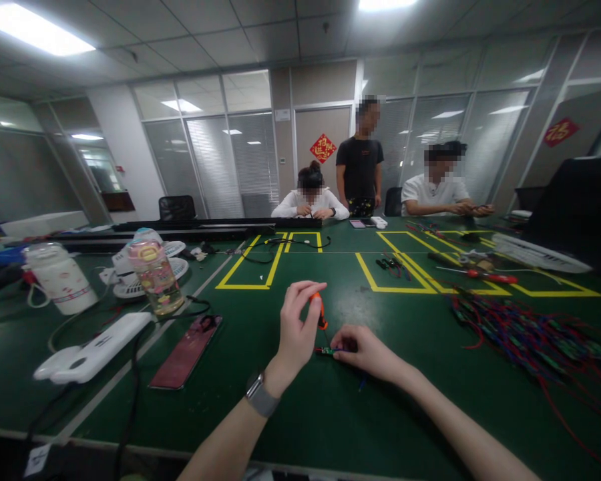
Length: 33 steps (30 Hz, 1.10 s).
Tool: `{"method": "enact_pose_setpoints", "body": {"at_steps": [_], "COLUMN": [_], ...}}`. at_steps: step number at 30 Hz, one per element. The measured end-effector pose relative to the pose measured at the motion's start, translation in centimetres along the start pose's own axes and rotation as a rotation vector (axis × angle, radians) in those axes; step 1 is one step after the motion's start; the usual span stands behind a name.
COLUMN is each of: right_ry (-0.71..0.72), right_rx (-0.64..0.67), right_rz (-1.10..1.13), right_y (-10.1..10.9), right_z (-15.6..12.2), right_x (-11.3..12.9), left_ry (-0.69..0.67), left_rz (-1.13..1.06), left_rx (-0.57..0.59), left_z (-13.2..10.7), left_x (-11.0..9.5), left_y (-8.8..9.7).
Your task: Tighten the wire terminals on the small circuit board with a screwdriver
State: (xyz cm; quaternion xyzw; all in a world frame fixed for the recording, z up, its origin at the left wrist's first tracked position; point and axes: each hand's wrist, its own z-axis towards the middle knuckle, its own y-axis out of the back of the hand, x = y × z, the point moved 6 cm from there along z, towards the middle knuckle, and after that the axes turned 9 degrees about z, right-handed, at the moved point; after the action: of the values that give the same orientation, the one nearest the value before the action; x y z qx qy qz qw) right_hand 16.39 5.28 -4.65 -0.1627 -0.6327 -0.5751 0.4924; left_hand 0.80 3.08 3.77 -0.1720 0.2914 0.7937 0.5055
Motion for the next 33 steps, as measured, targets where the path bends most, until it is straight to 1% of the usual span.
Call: {"method": "enact_pose_setpoints", "body": {"at_steps": [2, 4, 10, 13, 18, 20, 26, 29, 33], "right_ry": [0.004, 0.007, -0.003, 0.005, -0.002, -0.009, -0.020, -0.014, -0.007], "right_rx": [-0.002, -0.006, -0.004, -0.004, -0.009, -0.005, -0.004, -0.009, -0.009], "right_rz": [0.001, 0.001, -0.001, 0.012, -0.002, 0.002, -0.005, -0.002, -0.002], "right_y": [-0.1, -0.1, 0.0, 0.0, -0.1, -0.1, 0.0, 0.0, 0.0], "right_z": [0.0, 0.0, 0.0, 0.0, 0.0, 0.0, -0.1, -0.1, -0.1], "right_x": [0.0, 0.0, 0.0, -0.1, -0.1, 0.0, 0.2, 0.2, 0.2], "left_ry": [-0.018, -0.022, 0.016, 0.028, 0.028, 0.026, 0.077, 0.049, -0.017], "left_rz": [0.055, 0.077, -0.031, -0.070, 0.029, 0.035, -0.115, -0.090, 0.025], "left_rx": [-0.040, -0.053, 0.018, 0.033, -0.012, -0.013, 0.055, 0.054, -0.014], "left_z": [0.0, 0.0, 0.0, 0.1, 0.1, 0.0, -0.3, -0.1, 0.0], "left_x": [-0.1, -0.1, 0.2, 0.2, 0.2, 0.4, 0.8, 0.4, -0.1], "left_y": [0.2, 0.2, -0.2, -0.1, 0.0, -0.2, -0.8, -0.6, -0.1]}}
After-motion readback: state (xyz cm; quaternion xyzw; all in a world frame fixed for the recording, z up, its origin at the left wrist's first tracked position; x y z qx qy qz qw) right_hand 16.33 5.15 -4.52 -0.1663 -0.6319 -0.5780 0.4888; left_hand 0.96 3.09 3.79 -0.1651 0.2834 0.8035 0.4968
